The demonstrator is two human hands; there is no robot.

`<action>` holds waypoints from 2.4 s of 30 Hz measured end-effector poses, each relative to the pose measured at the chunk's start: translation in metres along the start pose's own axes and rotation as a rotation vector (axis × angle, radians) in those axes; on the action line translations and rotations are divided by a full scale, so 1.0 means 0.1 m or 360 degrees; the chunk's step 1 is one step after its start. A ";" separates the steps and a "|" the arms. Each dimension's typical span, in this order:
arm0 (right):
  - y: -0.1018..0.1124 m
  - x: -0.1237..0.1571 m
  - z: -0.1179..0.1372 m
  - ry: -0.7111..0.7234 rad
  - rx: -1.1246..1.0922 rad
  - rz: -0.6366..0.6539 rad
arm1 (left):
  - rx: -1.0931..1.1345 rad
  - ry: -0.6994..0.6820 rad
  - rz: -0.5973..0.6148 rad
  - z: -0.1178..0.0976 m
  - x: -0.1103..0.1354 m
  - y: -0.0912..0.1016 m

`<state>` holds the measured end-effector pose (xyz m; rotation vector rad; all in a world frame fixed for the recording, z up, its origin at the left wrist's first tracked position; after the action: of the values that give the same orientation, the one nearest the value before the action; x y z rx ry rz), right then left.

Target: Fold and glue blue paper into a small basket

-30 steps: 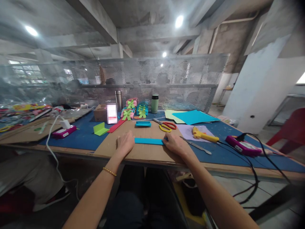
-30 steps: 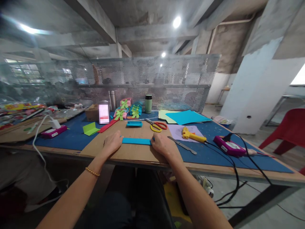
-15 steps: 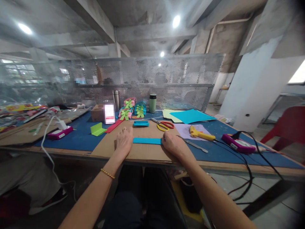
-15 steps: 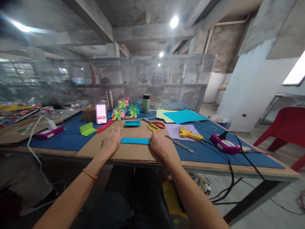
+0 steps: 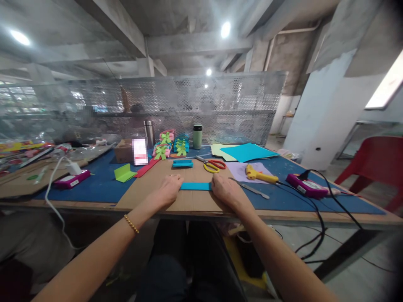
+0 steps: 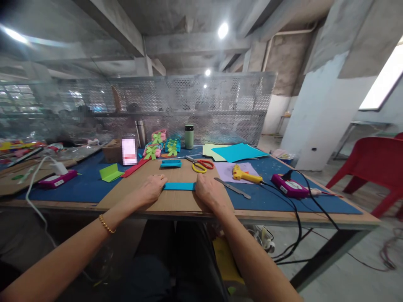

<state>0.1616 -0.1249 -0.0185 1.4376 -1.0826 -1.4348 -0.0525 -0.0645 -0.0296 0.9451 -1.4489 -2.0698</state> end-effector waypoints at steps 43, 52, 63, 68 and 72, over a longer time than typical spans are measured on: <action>-0.39 0.21 0.31 0.0784 -0.0190 -0.0396 | 0.0040 0.0142 0.0292 -0.48 0.01 0.17; -0.31 0.26 0.18 0.0787 -0.0102 -0.0325 | 0.0062 0.0170 0.0299 -0.48 0.02 0.21; 0.08 0.41 -0.17 0.0411 -0.0031 -0.0321 | 0.0030 0.0171 0.0395 -0.49 0.02 0.26; -0.05 0.27 0.16 0.0793 -0.0314 -0.0338 | -0.0028 0.0114 0.0410 -0.50 0.04 0.31; -0.26 0.20 0.26 0.0844 -0.0267 -0.0258 | -0.0024 0.0135 0.0375 -0.53 0.08 0.29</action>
<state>0.1358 -0.1358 -0.0494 1.6797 -0.5125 -1.1209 -0.0198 -0.1140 -0.0164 0.8039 -1.4250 -1.8458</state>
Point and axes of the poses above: each hand's wrist, its own x-axis away from the middle knuckle, its own y-axis out of the back of the hand, z = x × y, the point moved 2 cm from there along -x, towards the middle knuckle, and after that the axes turned 1 degree about y, right-handed, at the moved point
